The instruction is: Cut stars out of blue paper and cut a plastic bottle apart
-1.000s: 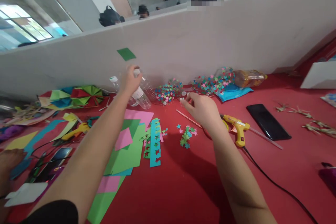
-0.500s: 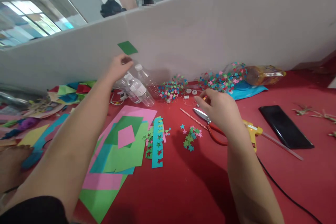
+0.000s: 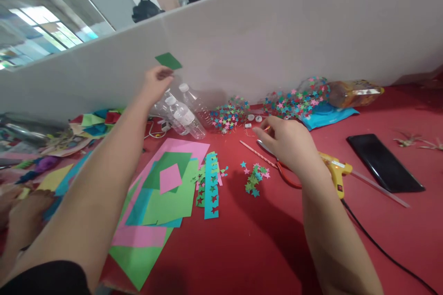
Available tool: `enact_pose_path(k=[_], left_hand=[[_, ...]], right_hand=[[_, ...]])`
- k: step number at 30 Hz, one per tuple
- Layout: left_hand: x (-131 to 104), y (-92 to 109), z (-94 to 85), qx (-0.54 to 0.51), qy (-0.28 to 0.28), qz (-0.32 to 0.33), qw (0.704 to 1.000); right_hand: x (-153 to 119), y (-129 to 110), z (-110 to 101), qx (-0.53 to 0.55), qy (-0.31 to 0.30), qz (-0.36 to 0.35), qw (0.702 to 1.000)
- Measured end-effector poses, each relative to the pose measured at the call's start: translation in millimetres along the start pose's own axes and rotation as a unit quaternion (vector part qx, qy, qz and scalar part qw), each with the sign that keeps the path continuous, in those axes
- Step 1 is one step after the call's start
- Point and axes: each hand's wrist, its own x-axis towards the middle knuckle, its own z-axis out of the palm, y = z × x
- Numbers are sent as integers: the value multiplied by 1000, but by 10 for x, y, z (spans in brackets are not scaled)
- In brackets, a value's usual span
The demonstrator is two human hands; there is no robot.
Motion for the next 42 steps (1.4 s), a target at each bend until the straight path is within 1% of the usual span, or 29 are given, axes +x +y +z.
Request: enact_pose_path(k=[1,3,4,6,8,9,13,17,19,23,25,27,29,31,33,34,35,37,39,40,42], left_hand=[[38,25,113,47,-28,36,998],[98,71,328,157,-79,70,982],[116,89,418,199,-103,66,972],[133,112,541,253,-134,33,957],[132,116,588,274,-141,13,951],[128,112,588,278,-138,14,951],[103,76,511,278,-129,35,951],[33,70,459,240,-151,84,955],[-12,94,464,220,-156,99,958],[-66,198,441,209,-144,99,962],[-78,303,354,210,-120,114,964],[-110,471,193,202,-76,142,966],[-194,713,-21,174,-27,183,967],[-340,1006,-239,123,11,211,970],[-532,1296,-408,61,32,202,977],[-635,1418,-462,29,37,193,980],[-735,1518,-496,-4,40,181,983],[-919,1639,-510,-59,16,150,987],[-1078,1667,-478,-118,-19,133,984],[-1153,1657,-454,-148,-32,127,980],[-1312,1612,-402,-201,-45,93,974]], right_hand=[[-10,-5,-7,-2,2,-5,1000],[-31,0,-30,-5,8,-16,1000],[-39,7,-44,-4,12,-22,1000],[-51,24,-72,-2,19,-35,999],[-58,34,-96,-3,25,-46,999],[-60,33,-105,-4,26,-49,998],[-72,-3,-122,5,8,-55,998],[-95,-56,-112,-9,-11,-60,998],[-109,-80,-109,-15,-22,-71,997],[-154,-134,-129,-14,-38,-90,995],[-180,-163,-153,-8,-44,-91,995],[-198,-184,-173,-3,-50,-90,995],[-202,-196,-175,2,-51,-92,994],[-192,-202,-148,11,-39,-98,994],[-172,-211,-92,46,-1,-93,995],[-162,-219,-56,77,27,-87,993],[-152,-231,-18,116,59,-83,988],[-143,-262,55,179,107,-102,973],[-149,-304,113,198,106,-137,965],[-158,-327,136,201,95,-147,964],[-188,-380,178,207,59,-155,964]])
